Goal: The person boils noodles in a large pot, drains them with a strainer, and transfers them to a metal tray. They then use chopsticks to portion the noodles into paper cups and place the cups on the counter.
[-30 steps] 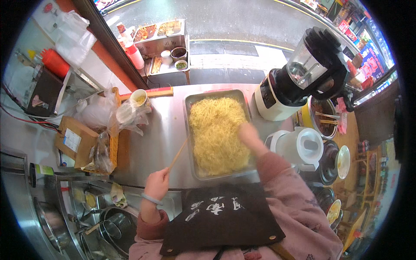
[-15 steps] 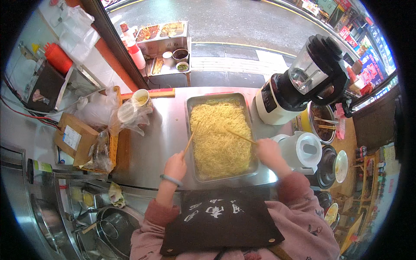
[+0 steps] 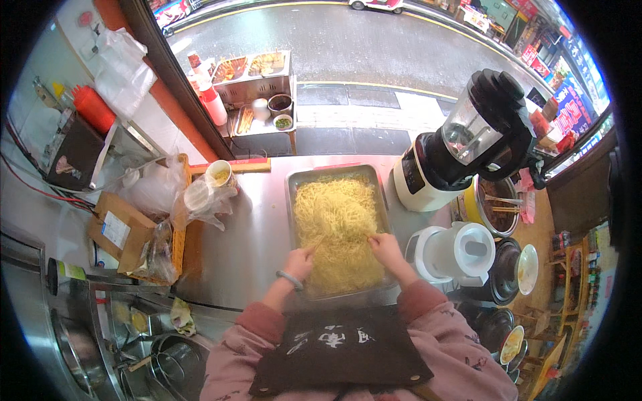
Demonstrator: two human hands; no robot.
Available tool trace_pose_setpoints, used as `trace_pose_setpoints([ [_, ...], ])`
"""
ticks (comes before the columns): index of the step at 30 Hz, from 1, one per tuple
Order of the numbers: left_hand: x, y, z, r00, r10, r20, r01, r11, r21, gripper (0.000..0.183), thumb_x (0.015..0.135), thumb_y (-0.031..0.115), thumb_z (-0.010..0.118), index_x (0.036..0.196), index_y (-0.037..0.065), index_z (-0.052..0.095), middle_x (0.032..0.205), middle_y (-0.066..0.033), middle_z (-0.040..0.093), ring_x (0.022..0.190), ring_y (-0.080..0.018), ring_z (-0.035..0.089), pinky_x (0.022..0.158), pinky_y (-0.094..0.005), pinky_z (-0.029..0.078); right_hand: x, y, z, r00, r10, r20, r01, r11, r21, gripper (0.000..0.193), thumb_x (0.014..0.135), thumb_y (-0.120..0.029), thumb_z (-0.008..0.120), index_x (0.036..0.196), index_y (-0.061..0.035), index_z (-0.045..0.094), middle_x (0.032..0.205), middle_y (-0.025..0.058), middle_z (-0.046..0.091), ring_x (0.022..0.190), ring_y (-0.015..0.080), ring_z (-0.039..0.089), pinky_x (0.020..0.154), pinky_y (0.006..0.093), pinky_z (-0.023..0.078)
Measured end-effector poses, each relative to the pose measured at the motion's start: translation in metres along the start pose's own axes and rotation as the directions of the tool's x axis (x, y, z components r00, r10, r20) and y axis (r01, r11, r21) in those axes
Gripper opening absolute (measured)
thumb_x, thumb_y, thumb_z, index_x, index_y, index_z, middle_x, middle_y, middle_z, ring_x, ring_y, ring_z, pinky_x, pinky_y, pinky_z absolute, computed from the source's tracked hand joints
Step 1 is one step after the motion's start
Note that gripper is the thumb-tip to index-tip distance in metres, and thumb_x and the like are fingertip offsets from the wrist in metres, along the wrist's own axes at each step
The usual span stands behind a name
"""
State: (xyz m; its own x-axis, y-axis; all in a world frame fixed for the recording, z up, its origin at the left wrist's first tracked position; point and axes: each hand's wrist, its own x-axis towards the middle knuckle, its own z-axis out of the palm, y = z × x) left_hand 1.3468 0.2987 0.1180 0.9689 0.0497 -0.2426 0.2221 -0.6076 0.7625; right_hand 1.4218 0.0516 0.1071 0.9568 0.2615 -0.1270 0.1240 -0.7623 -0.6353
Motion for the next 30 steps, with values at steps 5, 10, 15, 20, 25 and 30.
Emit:
trace_pose_setpoints([
  [5, -0.003, 0.037, -0.028, 0.973, 0.165, -0.161, -0.193, 0.966, -0.170, 0.024, 0.081, 0.012, 0.047, 0.100, 0.000, 0.056, 0.075, -0.0214, 0.057, 0.068, -0.0232, 0.060, 0.059, -0.0319, 0.043, -0.007, -0.050, -0.073, 0.986, -0.103, -0.133, 0.116, 0.989, 0.095, 0.019, 0.075, -0.016, 0.052, 0.083, -0.0015, 0.062, 0.075, 0.0193, 0.058, 0.073, 0.0358, 0.056, 0.066, 0.0400, 0.044],
  [10, -0.010, 0.056, -0.054, 0.985, 0.171, -0.018, -0.170, 0.983, 0.066, 0.023, 0.080, 0.013, 0.046, 0.097, 0.002, 0.058, 0.078, -0.0212, 0.058, 0.070, -0.0316, 0.058, 0.062, -0.0350, 0.044, -0.009, -0.093, -0.106, 0.978, -0.193, -0.077, 0.160, 0.936, -0.314, 0.015, 0.073, -0.012, 0.051, 0.075, -0.0011, 0.062, 0.073, 0.0183, 0.059, 0.070, 0.0333, 0.059, 0.063, 0.0393, 0.046],
  [15, -0.042, 0.040, -0.081, 0.957, -0.163, 0.239, 0.031, 0.879, 0.476, 0.023, 0.079, 0.014, 0.043, 0.091, 0.006, 0.060, 0.078, -0.0208, 0.057, 0.074, -0.0366, 0.055, 0.066, -0.0430, 0.044, -0.015, -0.086, -0.137, 0.992, 0.096, 0.087, -0.010, 0.730, -0.683, 0.014, 0.070, -0.016, 0.055, 0.074, -0.0070, 0.064, 0.071, 0.0142, 0.060, 0.070, 0.0299, 0.059, 0.062, 0.0399, 0.046],
  [20, -0.073, 0.028, -0.102, 0.987, -0.151, 0.060, 0.116, 0.913, 0.390, 0.022, 0.078, 0.016, 0.045, 0.091, 0.009, 0.061, 0.081, -0.0188, 0.058, 0.078, -0.0356, 0.055, 0.069, -0.0436, 0.044, 0.019, -0.078, -0.082, 0.998, 0.055, -0.040, -0.068, 0.803, -0.591, 0.013, 0.073, -0.009, 0.050, 0.072, -0.0040, 0.063, 0.073, 0.0156, 0.061, 0.068, 0.0292, 0.061, 0.059, 0.0375, 0.049],
  [25, -0.077, 0.031, -0.104, 0.983, -0.181, 0.028, 0.155, 0.902, 0.403, 0.021, 0.079, 0.015, 0.044, 0.090, 0.008, 0.060, 0.082, -0.0181, 0.058, 0.078, -0.0355, 0.055, 0.069, -0.0435, 0.044, 0.031, -0.072, -0.001, 0.988, -0.049, 0.147, 0.116, 0.861, -0.496, 0.011, 0.071, -0.009, 0.051, 0.067, -0.0025, 0.059, 0.067, 0.0149, 0.059, 0.066, 0.0305, 0.059, 0.058, 0.0403, 0.047],
  [30, -0.083, 0.030, -0.106, 0.992, -0.129, -0.008, 0.124, 0.929, 0.350, 0.018, 0.080, 0.015, 0.044, 0.087, 0.007, 0.059, 0.080, -0.0185, 0.058, 0.076, -0.0365, 0.054, 0.068, -0.0452, 0.043, 0.039, -0.065, -0.014, 0.998, 0.058, -0.014, -0.057, 0.864, -0.501, 0.009, 0.070, -0.008, 0.051, 0.069, -0.0024, 0.059, 0.067, 0.0160, 0.059, 0.066, 0.0311, 0.059, 0.060, 0.0400, 0.047],
])
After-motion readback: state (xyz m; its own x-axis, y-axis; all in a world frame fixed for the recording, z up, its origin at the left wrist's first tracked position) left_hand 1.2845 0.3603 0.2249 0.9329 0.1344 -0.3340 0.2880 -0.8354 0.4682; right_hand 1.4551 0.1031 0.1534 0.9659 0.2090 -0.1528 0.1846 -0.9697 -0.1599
